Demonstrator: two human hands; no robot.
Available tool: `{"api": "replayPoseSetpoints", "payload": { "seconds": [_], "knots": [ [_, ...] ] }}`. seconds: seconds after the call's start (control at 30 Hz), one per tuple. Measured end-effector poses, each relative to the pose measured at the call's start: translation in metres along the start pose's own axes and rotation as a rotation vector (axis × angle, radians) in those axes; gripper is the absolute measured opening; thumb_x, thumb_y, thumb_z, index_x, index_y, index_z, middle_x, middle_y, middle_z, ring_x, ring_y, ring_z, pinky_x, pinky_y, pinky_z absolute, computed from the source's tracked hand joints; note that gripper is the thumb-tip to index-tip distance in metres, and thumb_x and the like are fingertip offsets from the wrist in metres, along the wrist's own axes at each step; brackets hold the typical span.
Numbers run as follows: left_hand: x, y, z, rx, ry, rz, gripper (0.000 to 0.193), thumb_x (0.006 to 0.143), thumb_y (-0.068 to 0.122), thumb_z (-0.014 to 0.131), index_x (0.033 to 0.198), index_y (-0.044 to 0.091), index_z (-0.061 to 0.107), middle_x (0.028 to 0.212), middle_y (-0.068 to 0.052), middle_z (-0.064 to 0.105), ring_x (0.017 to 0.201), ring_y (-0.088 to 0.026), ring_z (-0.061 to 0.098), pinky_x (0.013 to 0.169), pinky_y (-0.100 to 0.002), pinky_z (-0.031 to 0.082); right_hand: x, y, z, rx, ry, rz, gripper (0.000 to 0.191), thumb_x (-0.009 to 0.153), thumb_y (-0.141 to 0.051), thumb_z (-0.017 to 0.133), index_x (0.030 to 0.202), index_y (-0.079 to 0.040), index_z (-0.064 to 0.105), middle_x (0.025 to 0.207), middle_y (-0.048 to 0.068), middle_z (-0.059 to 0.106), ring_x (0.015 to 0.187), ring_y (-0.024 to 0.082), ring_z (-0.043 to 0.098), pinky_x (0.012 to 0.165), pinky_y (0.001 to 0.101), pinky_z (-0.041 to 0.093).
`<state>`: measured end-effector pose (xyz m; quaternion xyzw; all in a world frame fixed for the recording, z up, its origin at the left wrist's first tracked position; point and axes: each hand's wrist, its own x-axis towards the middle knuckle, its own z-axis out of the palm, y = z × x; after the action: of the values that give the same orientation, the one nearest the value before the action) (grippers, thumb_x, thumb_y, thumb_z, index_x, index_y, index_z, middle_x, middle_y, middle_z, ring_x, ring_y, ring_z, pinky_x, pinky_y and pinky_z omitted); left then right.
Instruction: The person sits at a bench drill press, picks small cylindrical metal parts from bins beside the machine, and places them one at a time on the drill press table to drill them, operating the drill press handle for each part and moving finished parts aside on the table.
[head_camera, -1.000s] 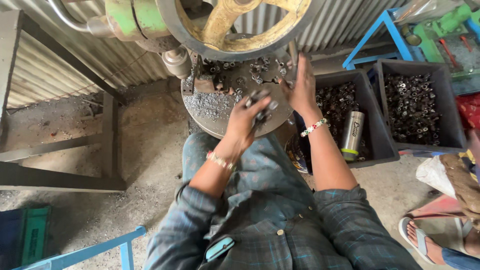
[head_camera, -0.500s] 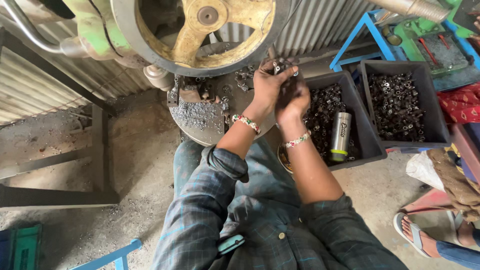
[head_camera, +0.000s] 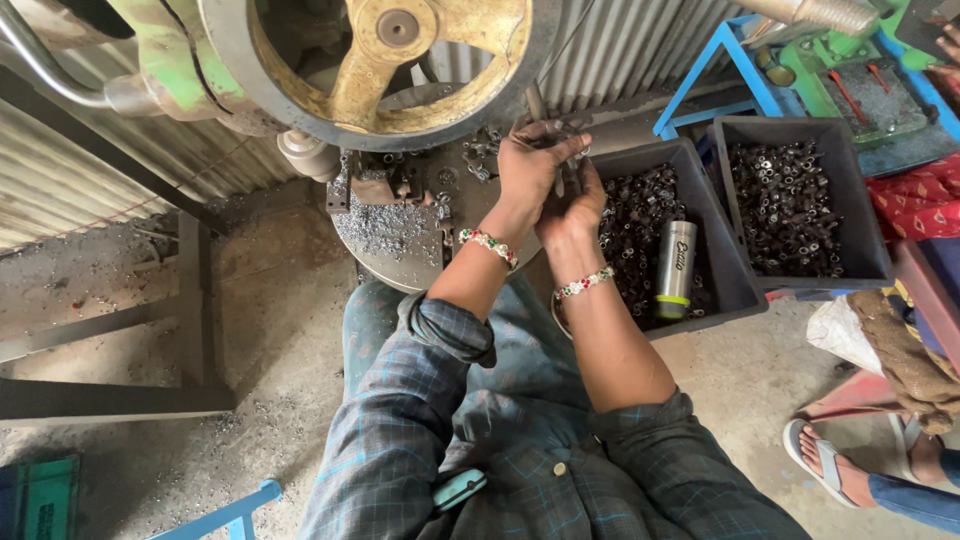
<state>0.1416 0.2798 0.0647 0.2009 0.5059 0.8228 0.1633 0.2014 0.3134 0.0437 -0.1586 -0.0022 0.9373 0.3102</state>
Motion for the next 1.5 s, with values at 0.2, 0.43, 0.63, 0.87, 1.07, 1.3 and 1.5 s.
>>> {"api": "replayPoseSetpoints", "payload": {
  "seconds": [0.2,0.43,0.63,0.87,1.07,1.3,1.5],
  "knots": [
    [0.0,0.0,-0.003,-0.021,-0.002,-0.034,0.022,0.075,-0.003,0.089,0.09,-0.005,0.073,0.091,-0.007,0.074,0.08,-0.014,0.064,0.075,-0.028,0.054,0.001,0.005,-0.005,-0.055,-0.102,0.128,0.036,0.104,-0.03,0.043,0.122,-0.007,0.065,0.114,0.009,0.072,0.105,0.024,0.07,0.097,0.0406,0.056],
    [0.0,0.007,-0.006,0.006,-0.014,-0.037,0.025,0.073,-0.004,0.088,0.091,-0.002,0.07,0.095,-0.009,0.077,0.084,-0.014,0.068,0.078,-0.027,0.056,-0.011,-0.009,-0.028,-0.072,0.031,0.194,0.034,0.105,-0.037,0.051,0.104,-0.01,0.071,0.101,0.006,0.073,0.096,0.024,0.071,0.092,0.0439,0.058],
    [-0.002,0.009,-0.011,0.178,-0.069,0.015,0.024,0.075,-0.001,0.092,0.084,-0.006,0.07,0.098,-0.005,0.066,0.086,-0.013,0.066,0.078,-0.029,0.059,-0.04,-0.089,-0.084,-0.026,0.147,0.188,0.041,0.094,-0.042,0.052,0.102,-0.004,0.067,0.093,0.013,0.072,0.09,0.028,0.07,0.08,0.043,0.062],
    [-0.001,0.006,-0.005,0.138,-0.042,0.004,0.03,0.071,-0.001,0.091,0.086,-0.003,0.066,0.093,-0.006,0.071,0.086,-0.013,0.068,0.081,-0.027,0.06,0.006,-0.3,-0.031,-0.349,0.096,-0.538,0.059,0.097,-0.066,0.063,0.115,-0.01,0.053,0.098,0.011,0.064,0.109,0.042,0.064,0.11,0.0701,0.049],
    [-0.002,0.007,-0.007,0.107,-0.052,-0.054,0.036,0.072,-0.002,0.09,0.093,-0.001,0.061,0.093,-0.009,0.074,0.086,-0.014,0.069,0.082,-0.028,0.06,0.016,-0.314,-0.006,-0.864,0.261,-0.388,0.072,0.08,-0.066,0.06,0.139,-0.024,0.063,0.117,0.0,0.068,0.112,0.034,0.061,0.093,0.0742,0.034],
    [0.0,0.008,-0.013,0.015,-0.135,-0.103,0.026,0.077,-0.001,0.086,0.099,-0.005,0.073,0.098,-0.01,0.077,0.089,-0.016,0.072,0.083,-0.029,0.059,0.008,-0.1,-0.002,-1.054,-0.28,-0.167,0.051,0.093,-0.041,0.064,0.138,-0.02,0.053,0.141,0.003,0.059,0.121,0.024,0.064,0.1,0.0425,0.053],
    [-0.005,0.012,-0.034,-0.204,-0.196,-0.245,0.022,0.085,0.0,0.081,0.105,-0.005,0.075,0.099,-0.01,0.077,0.09,-0.019,0.071,0.085,-0.034,0.057,0.024,-0.054,0.058,-1.244,-0.787,0.095,0.081,0.102,-0.069,0.039,0.149,-0.003,0.051,0.14,0.015,0.065,0.124,0.025,0.064,0.112,0.0391,0.048]
  ]
}}
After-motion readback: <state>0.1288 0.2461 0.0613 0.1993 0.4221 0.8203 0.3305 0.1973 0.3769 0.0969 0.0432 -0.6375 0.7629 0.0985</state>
